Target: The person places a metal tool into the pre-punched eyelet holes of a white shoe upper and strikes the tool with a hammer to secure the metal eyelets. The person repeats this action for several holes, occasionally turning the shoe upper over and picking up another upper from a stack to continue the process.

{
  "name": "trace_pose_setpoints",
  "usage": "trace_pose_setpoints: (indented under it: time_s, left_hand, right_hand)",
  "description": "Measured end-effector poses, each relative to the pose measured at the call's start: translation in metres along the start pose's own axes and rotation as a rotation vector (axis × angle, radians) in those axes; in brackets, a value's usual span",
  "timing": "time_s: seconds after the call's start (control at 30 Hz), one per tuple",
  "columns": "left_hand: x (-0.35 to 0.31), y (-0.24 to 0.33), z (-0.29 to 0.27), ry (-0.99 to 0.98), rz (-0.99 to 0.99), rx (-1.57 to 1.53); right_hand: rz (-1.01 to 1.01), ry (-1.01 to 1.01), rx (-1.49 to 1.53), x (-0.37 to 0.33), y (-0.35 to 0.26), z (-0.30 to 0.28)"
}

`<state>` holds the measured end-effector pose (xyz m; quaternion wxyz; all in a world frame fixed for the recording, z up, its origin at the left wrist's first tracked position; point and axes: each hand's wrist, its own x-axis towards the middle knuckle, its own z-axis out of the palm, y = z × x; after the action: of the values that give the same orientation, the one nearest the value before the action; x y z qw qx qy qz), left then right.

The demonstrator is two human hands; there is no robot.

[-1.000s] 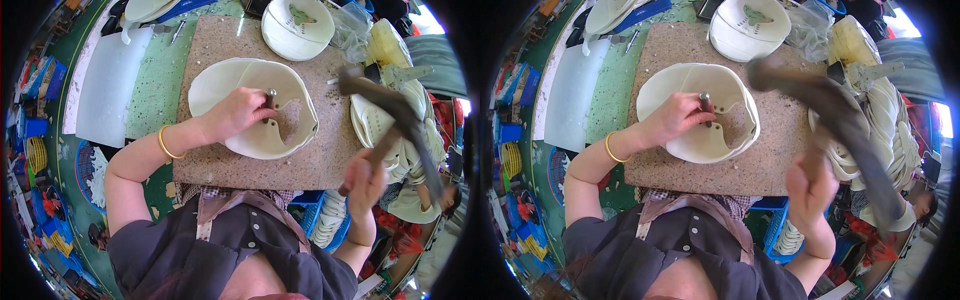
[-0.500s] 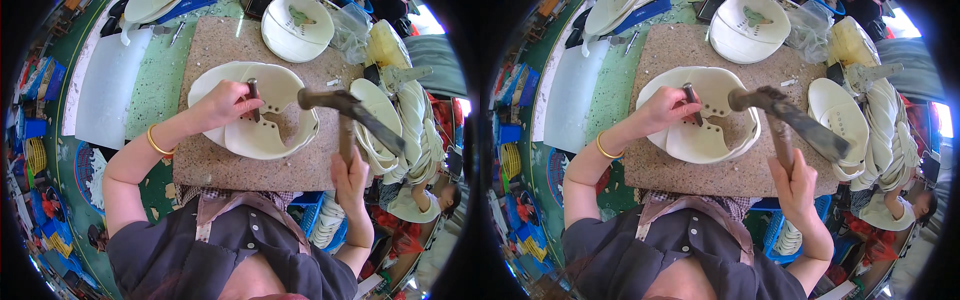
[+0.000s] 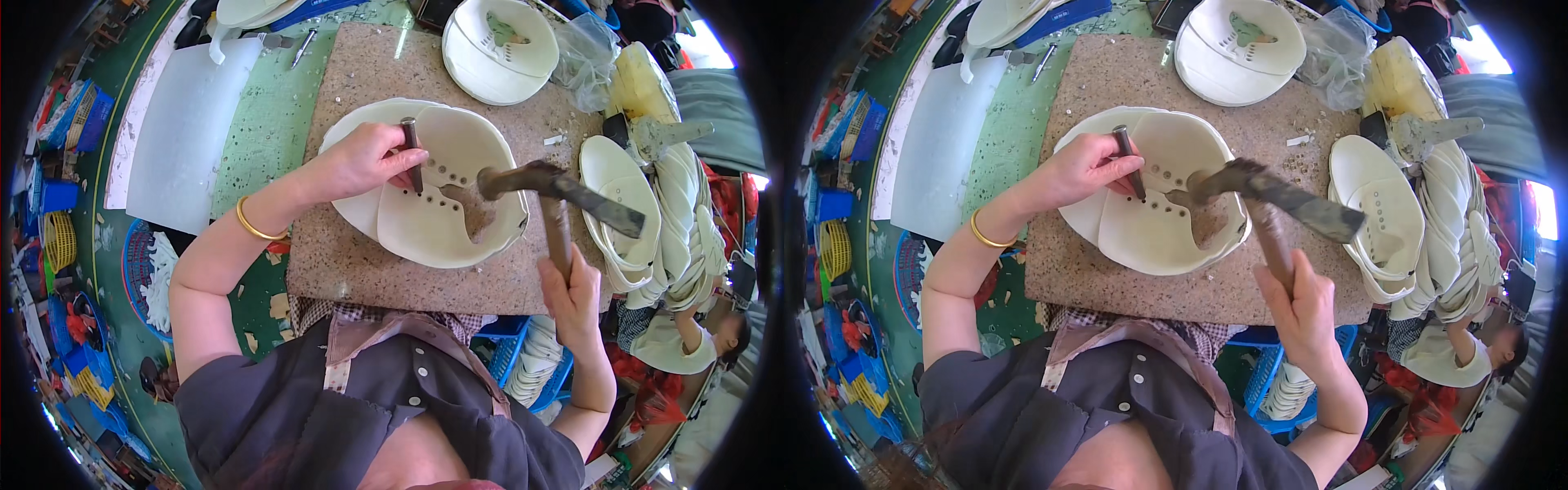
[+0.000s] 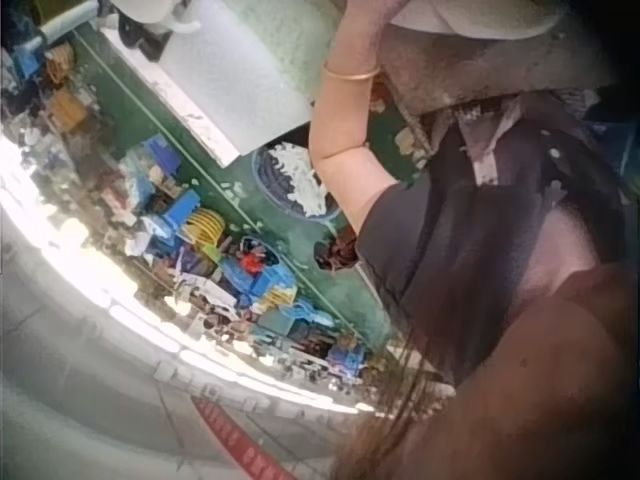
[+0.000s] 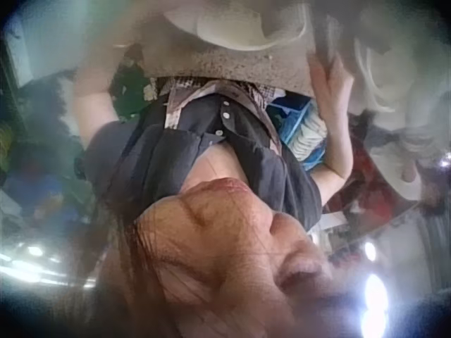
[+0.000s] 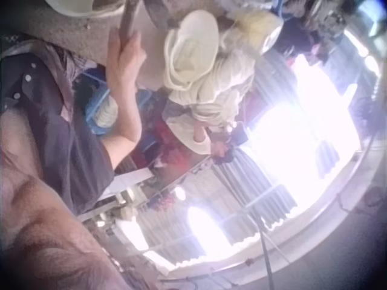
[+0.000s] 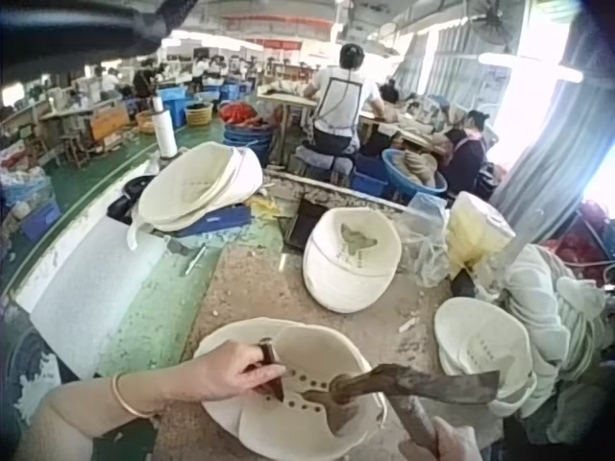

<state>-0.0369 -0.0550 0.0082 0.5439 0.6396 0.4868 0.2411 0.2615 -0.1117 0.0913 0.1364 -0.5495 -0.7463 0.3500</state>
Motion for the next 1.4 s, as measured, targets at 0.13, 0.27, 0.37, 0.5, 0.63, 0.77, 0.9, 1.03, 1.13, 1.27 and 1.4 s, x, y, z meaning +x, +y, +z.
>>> trace_pose_setpoints:
  time_s: [0.13,0.27,0.37,0.5,0.63,0.77,0.9,1.03,1.13,1.27,1.4]
  left_hand:
    - [0.0,-0.003,0.002,0.002,0.053,-0.09]
    - [-0.006,0.001,0.013,0.131,0.308,0.224]
    - [-0.014,0.015,0.021,0.126,0.406,0.508]
    - [-0.009,0.011,-0.001,0.04,-0.048,0.162]
    - [-0.015,0.0,-0.01,0.051,-0.016,-0.198]
    - [-0.024,-0.002,0.001,0.116,0.194,0.194]
    - [-0.025,0.016,0.014,0.179,0.394,0.443]
    - [-0.002,0.015,-0.008,0.223,0.405,0.463]
    - [0.007,0.013,-0.032,0.267,0.453,0.346]
    - [0.052,0.01,-0.048,-0.149,0.24,0.025]
    - [0.072,0.041,-0.085,0.159,0.238,-0.021]
  right_hand:
    - [0.002,0.199,0.284,0.008,-0.01,-0.003]
    - [-0.334,0.366,0.563,0.015,-0.038,-0.001]
    - [-0.547,0.227,0.151,0.021,-0.027,0.003]
    - [-0.128,-0.102,-0.073,0.014,-0.016,-0.005]
    - [0.039,0.179,0.385,0.013,-0.024,-0.001]
    - [-0.372,0.42,0.438,0.021,-0.04,-0.004]
    - [-0.378,0.058,0.232,0.019,-0.038,0.004]
    - [-0.156,-0.076,-0.097,0.017,-0.005,-0.003]
    - [0.099,0.012,0.327,-0.009,0.009,0.001]
    - [0.092,0.34,0.63,-0.008,0.025,-0.008]
    - [0.146,0.492,0.701,-0.028,0.044,-0.019]
